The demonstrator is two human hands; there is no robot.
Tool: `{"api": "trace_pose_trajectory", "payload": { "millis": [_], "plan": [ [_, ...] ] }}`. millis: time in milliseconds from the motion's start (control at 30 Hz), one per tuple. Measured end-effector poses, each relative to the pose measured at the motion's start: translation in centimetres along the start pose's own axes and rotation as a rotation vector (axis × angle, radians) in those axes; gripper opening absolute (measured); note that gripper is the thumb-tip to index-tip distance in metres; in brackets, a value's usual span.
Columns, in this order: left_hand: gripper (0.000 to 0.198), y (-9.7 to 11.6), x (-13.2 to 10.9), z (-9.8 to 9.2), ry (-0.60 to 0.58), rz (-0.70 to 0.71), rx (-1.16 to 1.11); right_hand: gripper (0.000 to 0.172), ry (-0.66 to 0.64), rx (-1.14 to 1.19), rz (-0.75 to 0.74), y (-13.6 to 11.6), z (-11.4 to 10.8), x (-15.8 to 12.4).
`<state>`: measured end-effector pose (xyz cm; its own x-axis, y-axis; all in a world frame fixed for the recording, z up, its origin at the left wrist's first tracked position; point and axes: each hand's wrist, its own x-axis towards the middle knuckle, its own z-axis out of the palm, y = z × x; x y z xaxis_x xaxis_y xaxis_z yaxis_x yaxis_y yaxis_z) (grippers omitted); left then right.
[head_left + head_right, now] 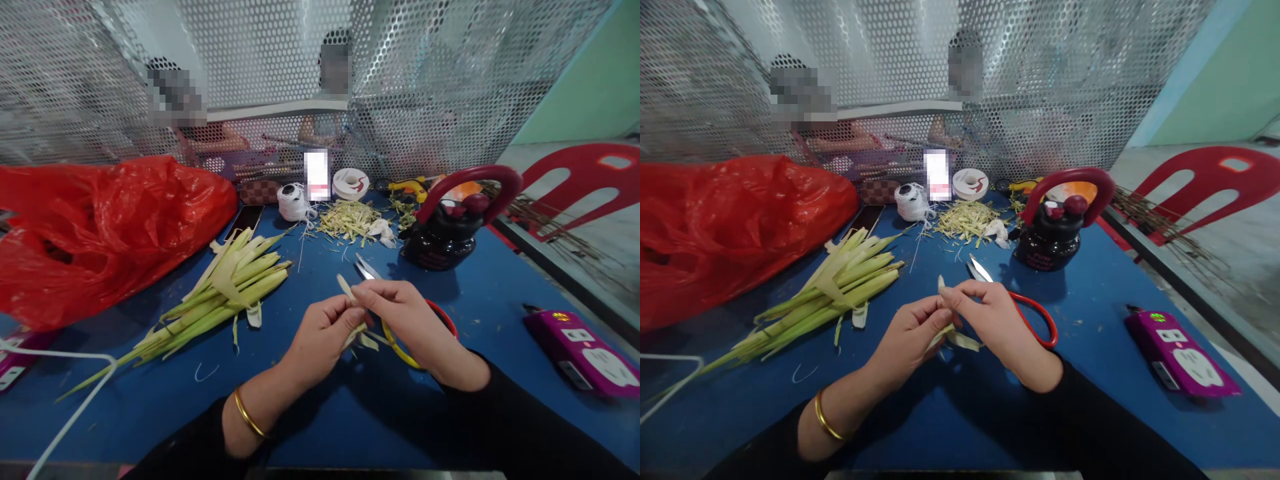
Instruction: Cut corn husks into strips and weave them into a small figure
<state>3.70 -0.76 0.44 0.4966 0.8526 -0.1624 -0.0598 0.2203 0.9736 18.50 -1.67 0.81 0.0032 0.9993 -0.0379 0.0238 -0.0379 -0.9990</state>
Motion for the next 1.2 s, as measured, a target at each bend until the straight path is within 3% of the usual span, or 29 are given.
{"api": "trace_pose_trajectory", "payload": {
  "millis": [100,200,433,700,900,1033,1133,1200],
  "plan": [
    [0.041,0.0,-0.1,0.0,-0.034,-0.044,-0.046,0.020,-0.057,0.292,0.173,0.1,0.3,0.0],
    [0.043,0.0,-0.1,0.1,-0.071,-0.111,-0.098,0.021,0.000,0.435,0.200,0.1,0.3,0.0],
    [0.043,-0.3,-0.1,0.1,-0.129,-0.195,-0.175,0.025,0.177,0.411,0.141,-0.3,0.4,-0.2],
    [0.048,-0.4,0.0,-0.2,-0.148,-0.220,-0.213,0.026,0.166,0.356,0.124,0.3,0.3,0.0],
    [0.030,-0.4,0.0,-0.5,-0.090,-0.143,-0.188,0.034,0.174,0.296,0.124,0.1,0.2,0.3],
    [0.032,-0.3,0.4,-0.7,0.032,-0.103,-0.295,0.036,0.000,0.072,0.016,-0.8,-0.1,0.0],
    [0.030,-0.2,0.8,-0.9,0.084,-0.099,-0.389,0.023,-0.186,-0.141,-0.066,-1.2,-0.5,-0.2],
    [0.030,-0.1,0.9,-1.1,0.096,-0.113,-0.445,0.015,-0.196,-0.268,-0.090,-1.1,-0.8,-0.1]
  ]
}}
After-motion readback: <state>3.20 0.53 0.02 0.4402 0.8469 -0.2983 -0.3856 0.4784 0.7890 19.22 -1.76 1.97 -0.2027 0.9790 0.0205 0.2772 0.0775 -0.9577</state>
